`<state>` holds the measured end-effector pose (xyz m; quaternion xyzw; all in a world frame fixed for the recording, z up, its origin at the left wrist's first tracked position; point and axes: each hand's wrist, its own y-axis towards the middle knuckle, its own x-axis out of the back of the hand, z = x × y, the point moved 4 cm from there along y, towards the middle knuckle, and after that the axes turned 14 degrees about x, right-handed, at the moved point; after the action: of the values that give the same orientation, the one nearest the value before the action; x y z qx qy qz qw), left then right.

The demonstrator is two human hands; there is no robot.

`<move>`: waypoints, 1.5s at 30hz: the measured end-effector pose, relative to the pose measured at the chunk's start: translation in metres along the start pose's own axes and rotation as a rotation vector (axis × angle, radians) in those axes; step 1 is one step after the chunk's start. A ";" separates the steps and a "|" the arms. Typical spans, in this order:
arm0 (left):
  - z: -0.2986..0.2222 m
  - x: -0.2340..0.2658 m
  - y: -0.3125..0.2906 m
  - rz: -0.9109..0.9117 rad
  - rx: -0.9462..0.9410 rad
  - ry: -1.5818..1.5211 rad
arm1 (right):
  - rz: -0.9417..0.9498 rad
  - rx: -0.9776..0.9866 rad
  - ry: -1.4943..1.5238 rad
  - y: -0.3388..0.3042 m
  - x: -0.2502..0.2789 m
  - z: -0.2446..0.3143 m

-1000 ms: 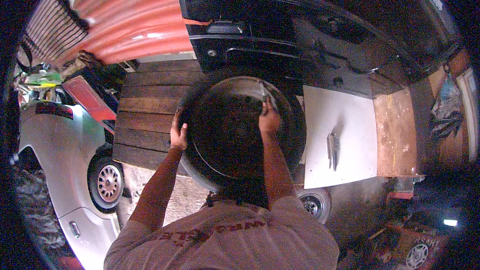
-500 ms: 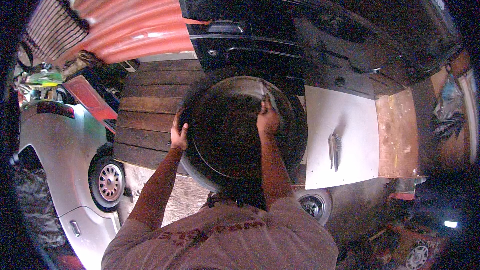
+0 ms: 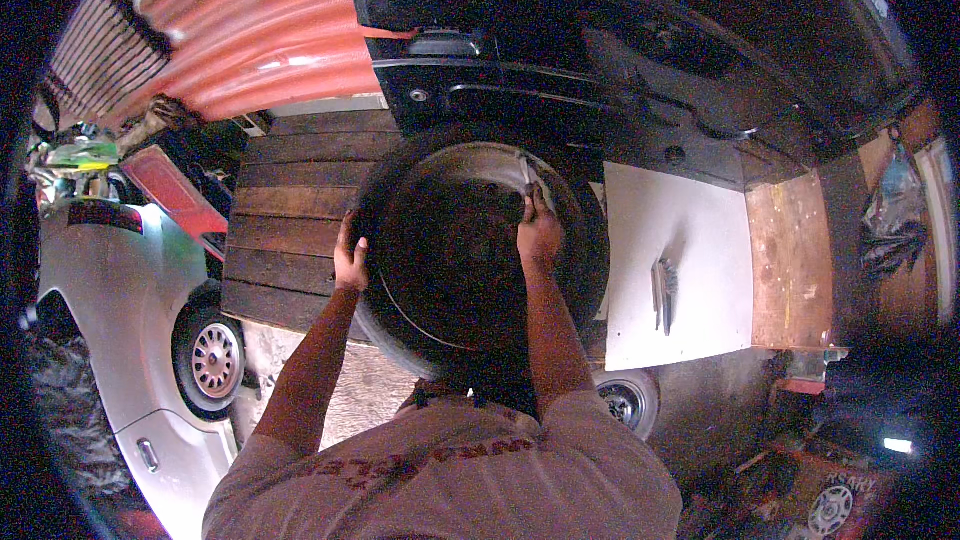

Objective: The person uses a metal pry bar to separate a tire from its rim. They repeatedly insert the tool between the tire bead and rim edge, lever the bead upward, and rotate the tire to work around the circumference. The tire remains on the rim throughout the clip.

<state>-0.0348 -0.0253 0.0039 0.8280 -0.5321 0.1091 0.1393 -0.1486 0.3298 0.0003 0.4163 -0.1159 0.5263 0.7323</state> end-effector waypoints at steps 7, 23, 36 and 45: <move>0.000 -0.003 0.001 0.002 0.012 0.000 | 0.256 -0.056 -0.126 0.002 -0.044 0.074; -0.007 -0.001 0.001 0.003 -0.026 -0.008 | -0.109 0.147 -0.099 -0.009 -0.016 0.054; 0.001 0.000 -0.001 0.034 -0.029 -0.058 | 0.018 0.095 -0.019 -0.018 -0.061 0.073; 0.003 0.004 -0.004 -0.022 -0.013 -0.078 | 0.459 -0.225 0.065 -0.030 -0.090 0.127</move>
<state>-0.0295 -0.0283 0.0019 0.8365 -0.5288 0.0715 0.1249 -0.1260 0.1728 0.0107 0.2779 -0.2416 0.6757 0.6386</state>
